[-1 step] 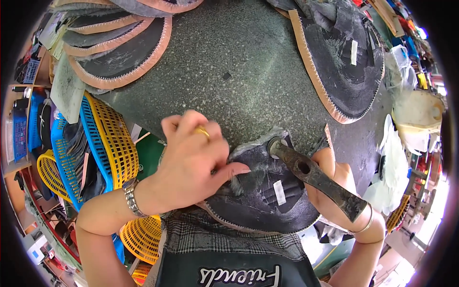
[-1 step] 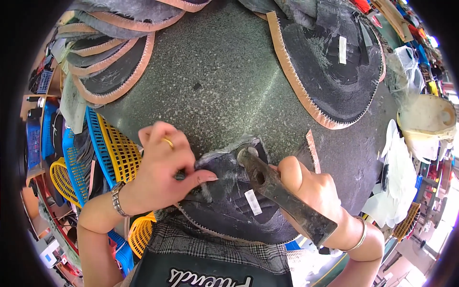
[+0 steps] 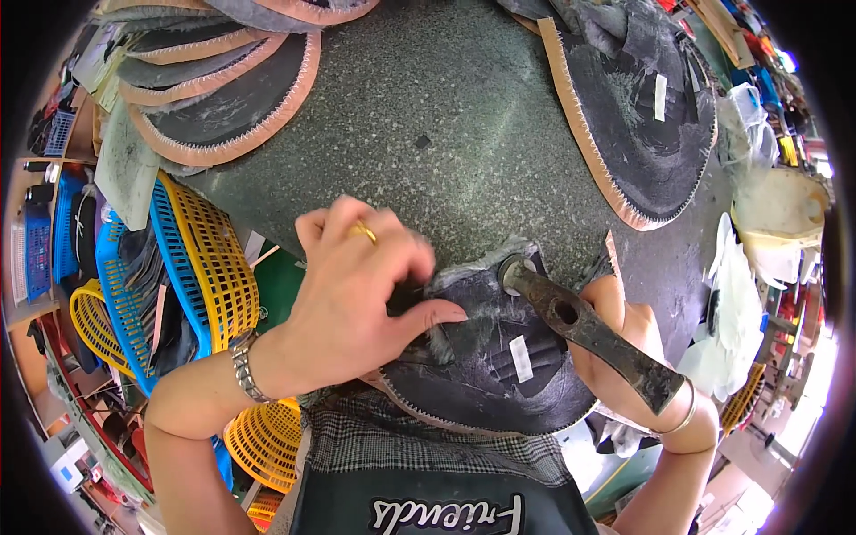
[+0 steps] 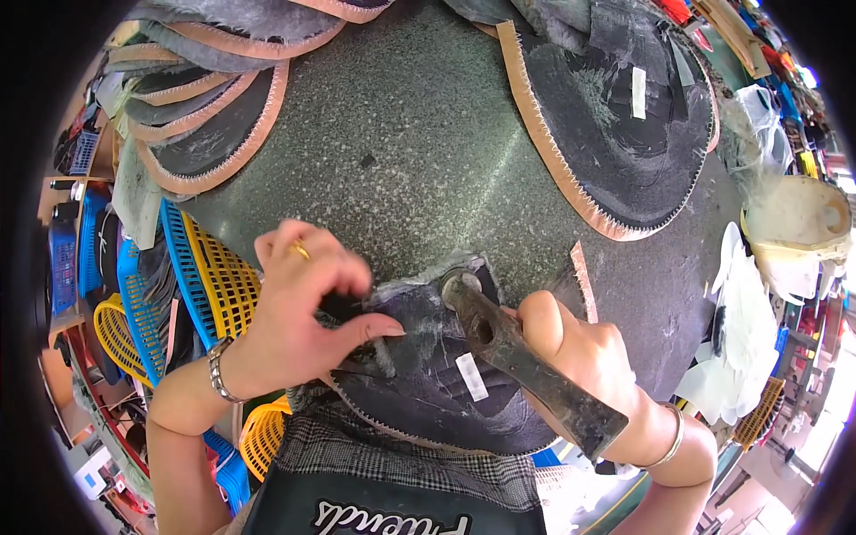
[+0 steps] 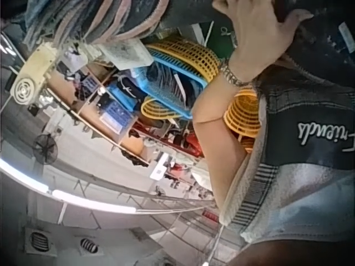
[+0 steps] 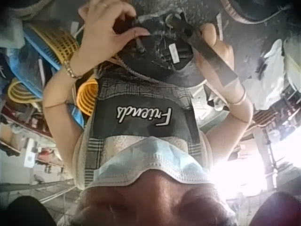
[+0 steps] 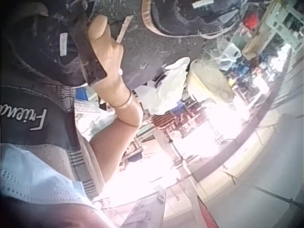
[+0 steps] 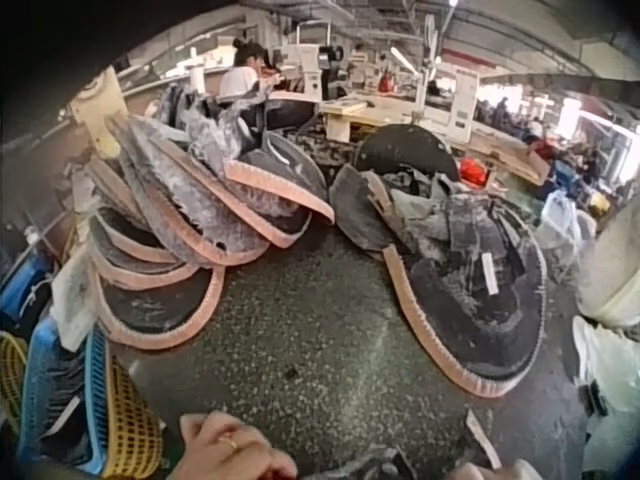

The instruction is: Hammering small metal components onto shoe uppers at a factory workbench.

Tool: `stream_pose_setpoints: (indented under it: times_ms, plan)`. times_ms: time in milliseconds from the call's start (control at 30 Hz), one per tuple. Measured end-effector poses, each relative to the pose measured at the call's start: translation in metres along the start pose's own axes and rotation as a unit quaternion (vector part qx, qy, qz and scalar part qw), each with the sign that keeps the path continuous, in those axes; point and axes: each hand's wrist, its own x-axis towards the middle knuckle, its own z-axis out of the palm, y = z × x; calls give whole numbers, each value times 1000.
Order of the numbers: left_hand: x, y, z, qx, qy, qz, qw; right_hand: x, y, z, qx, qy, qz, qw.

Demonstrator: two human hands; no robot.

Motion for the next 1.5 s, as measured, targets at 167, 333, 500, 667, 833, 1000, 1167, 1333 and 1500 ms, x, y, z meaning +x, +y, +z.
stream_pose_setpoints:
  times_ms: [167, 333, 500, 667, 833, 1000, 1167, 1333, 1500]
  plan:
    - [5, 3, 6, -66, 17, -67, 995, -2, 3, 2, -3, -2, -12, 1000]
    - [5, -1, 3, -46, -34, -19, 998, -1, 3, 3, -14, 2, -17, 1000]
    - [4, -5, 3, -39, -56, 54, 996, 2, 6, 6, -57, 20, -58, 996]
    - [-11, -5, 5, -5, -44, 77, 996, 2, 6, 8, -51, 31, -73, 996]
    - [-6, 14, -9, -26, 57, -65, 996, 0, 10, 15, 1, 43, -42, 998]
    - [1, 13, 3, -142, 85, -39, 985, -2, 6, -2, -10, 34, -53, 998]
    - [49, -4, -24, -229, -68, -112, 964, 0, -23, -30, -34, 48, 6, 998]
    - [69, -23, 0, -208, -87, -40, 973, 16, -2, -26, 7, -44, -18, 999]
    - [64, -25, 0, -209, -67, 70, 973, 16, -6, -31, -23, -90, 50, 994]
